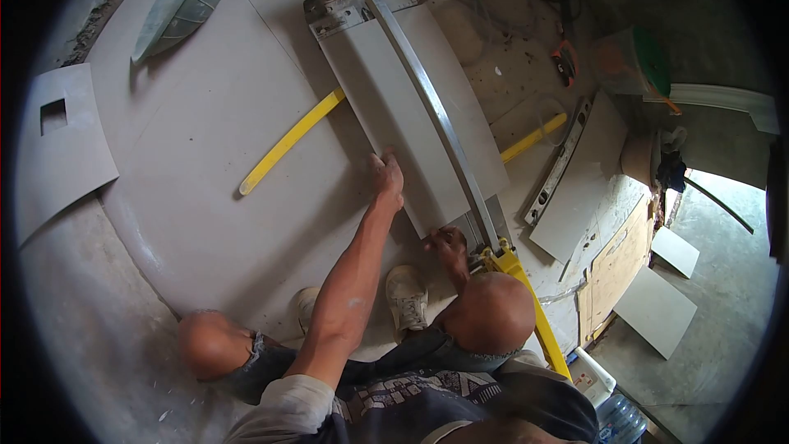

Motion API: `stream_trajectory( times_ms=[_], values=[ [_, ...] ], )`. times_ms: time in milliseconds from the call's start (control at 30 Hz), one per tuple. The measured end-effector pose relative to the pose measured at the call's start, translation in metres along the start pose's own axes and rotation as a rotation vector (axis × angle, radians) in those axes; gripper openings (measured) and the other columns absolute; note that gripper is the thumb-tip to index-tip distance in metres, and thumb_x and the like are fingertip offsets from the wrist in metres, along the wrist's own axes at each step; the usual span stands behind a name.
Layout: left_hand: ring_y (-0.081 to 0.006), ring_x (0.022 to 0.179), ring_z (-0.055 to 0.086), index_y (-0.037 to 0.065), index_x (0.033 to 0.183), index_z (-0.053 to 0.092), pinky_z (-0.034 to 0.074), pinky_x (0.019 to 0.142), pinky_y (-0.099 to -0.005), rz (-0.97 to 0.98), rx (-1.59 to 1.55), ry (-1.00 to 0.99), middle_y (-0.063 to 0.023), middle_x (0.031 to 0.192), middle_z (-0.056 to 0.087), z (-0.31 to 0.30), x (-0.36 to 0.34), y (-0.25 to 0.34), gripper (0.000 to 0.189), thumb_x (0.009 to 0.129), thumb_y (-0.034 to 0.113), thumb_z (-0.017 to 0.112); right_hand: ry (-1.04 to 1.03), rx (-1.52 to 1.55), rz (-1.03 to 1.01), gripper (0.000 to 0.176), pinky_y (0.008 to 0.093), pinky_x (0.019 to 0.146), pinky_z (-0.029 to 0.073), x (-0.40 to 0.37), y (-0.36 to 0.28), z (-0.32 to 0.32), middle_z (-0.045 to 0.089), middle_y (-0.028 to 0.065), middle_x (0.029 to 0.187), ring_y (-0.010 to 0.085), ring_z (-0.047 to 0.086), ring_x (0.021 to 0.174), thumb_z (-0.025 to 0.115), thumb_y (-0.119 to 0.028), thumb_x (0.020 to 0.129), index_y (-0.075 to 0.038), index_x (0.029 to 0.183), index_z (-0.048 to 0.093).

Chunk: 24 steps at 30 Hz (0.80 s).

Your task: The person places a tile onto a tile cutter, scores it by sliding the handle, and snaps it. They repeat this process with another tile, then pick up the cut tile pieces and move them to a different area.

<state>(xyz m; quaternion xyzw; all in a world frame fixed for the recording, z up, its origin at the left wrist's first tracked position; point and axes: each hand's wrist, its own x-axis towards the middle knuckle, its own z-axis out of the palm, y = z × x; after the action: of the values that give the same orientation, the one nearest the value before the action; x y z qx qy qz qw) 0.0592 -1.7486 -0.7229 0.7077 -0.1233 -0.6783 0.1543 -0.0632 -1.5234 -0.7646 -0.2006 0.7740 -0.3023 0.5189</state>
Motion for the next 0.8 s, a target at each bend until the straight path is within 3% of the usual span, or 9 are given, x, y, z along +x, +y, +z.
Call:
stream_trajectory(
  times_ms=[200,333,400,433,467,500,600,800],
  values=[
    [-0.0396,0.131,0.046,0.003,0.135,0.035,0.048,0.089,-0.0621,0.016,-0.035,0.01,-0.02,0.148,0.039,0.007,0.015,-0.008,0.057,0.104,0.05,0.034,0.023,0.007,-0.048,0.045,0.0319,0.071,0.053,-0.002,-0.012,0.0,0.067,0.0198,0.1,0.0217,0.071,0.075,0.066,-0.028,0.095,0.01,0.112,0.048],
    [-0.0389,0.14,0.037,0.006,0.149,0.023,0.044,0.101,-0.0593,0.025,-0.046,0.042,-0.0192,0.157,0.028,0.01,0.013,-0.009,0.064,0.104,0.05,0.033,0.03,-0.032,-0.004,0.046,0.0317,0.072,0.054,-0.003,-0.021,0.001,0.067,0.0196,0.097,0.0223,0.071,0.073,0.066,-0.029,0.095,0.012,0.111,0.05],
    [-0.0386,0.143,0.032,0.008,0.155,0.014,0.04,0.106,-0.0584,-0.009,-0.024,-0.028,-0.0184,0.161,0.022,0.005,0.004,0.003,0.069,0.104,0.051,0.033,-0.048,0.054,-0.008,0.037,0.0335,0.075,0.054,0.009,-0.007,-0.003,0.068,0.0171,0.092,0.0221,0.069,0.081,0.065,-0.024,0.093,0.008,0.109,0.056],
    [-0.0386,0.144,0.031,0.009,0.156,0.013,0.039,0.108,-0.0582,0.075,-0.018,0.02,-0.0178,0.161,0.021,0.01,0.024,-0.009,0.069,0.104,0.05,0.033,-0.079,0.1,0.001,0.033,0.0345,0.077,0.054,0.013,0.004,-0.006,0.068,0.0159,0.089,0.022,0.069,0.085,0.065,-0.022,0.092,0.006,0.109,0.059],
    [-0.0385,0.144,0.03,0.009,0.156,0.012,0.037,0.11,-0.0581,0.139,0.003,0.065,-0.0172,0.162,0.02,0.013,0.035,-0.018,0.07,0.104,0.05,0.033,-0.165,0.052,-0.124,0.029,0.0346,0.075,0.054,0.018,0.009,-0.011,0.069,0.0158,0.089,0.0217,0.068,0.082,0.064,-0.021,0.092,0.005,0.106,0.062],
    [-0.039,0.143,0.033,0.008,0.153,0.015,0.039,0.108,-0.0582,0.134,0.016,0.052,-0.0175,0.161,0.022,0.014,0.052,-0.029,0.067,0.104,0.05,0.033,-0.244,0.009,-0.217,0.026,0.0346,0.074,0.055,0.02,0.021,-0.018,0.07,0.0158,0.09,0.0214,0.068,0.08,0.062,-0.019,0.092,0.005,0.102,0.064],
    [-0.0403,0.139,0.039,0.007,0.15,0.018,0.041,0.104,-0.0599,0.008,0.039,0.053,-0.018,0.159,0.027,0.013,0.016,-0.008,0.063,0.104,0.048,0.034,-0.096,0.123,-0.098,0.028,0.0346,0.069,0.055,0.012,0.015,-0.007,0.07,0.0148,0.088,0.0197,0.067,0.072,0.057,-0.021,0.097,0.004,0.109,0.061],
    [-0.0401,0.135,0.043,0.012,0.151,0.015,0.046,0.096,-0.0603,0.039,0.194,0.064,-0.0181,0.158,0.029,0.01,0.019,-0.008,0.06,0.104,0.046,0.03,0.001,0.164,0.026,0.032,0.0305,0.069,0.057,0.004,-0.013,0.001,0.071,0.0206,0.092,0.0214,0.07,0.071,0.062,-0.019,0.095,0.008,0.107,0.051]
  ],
)
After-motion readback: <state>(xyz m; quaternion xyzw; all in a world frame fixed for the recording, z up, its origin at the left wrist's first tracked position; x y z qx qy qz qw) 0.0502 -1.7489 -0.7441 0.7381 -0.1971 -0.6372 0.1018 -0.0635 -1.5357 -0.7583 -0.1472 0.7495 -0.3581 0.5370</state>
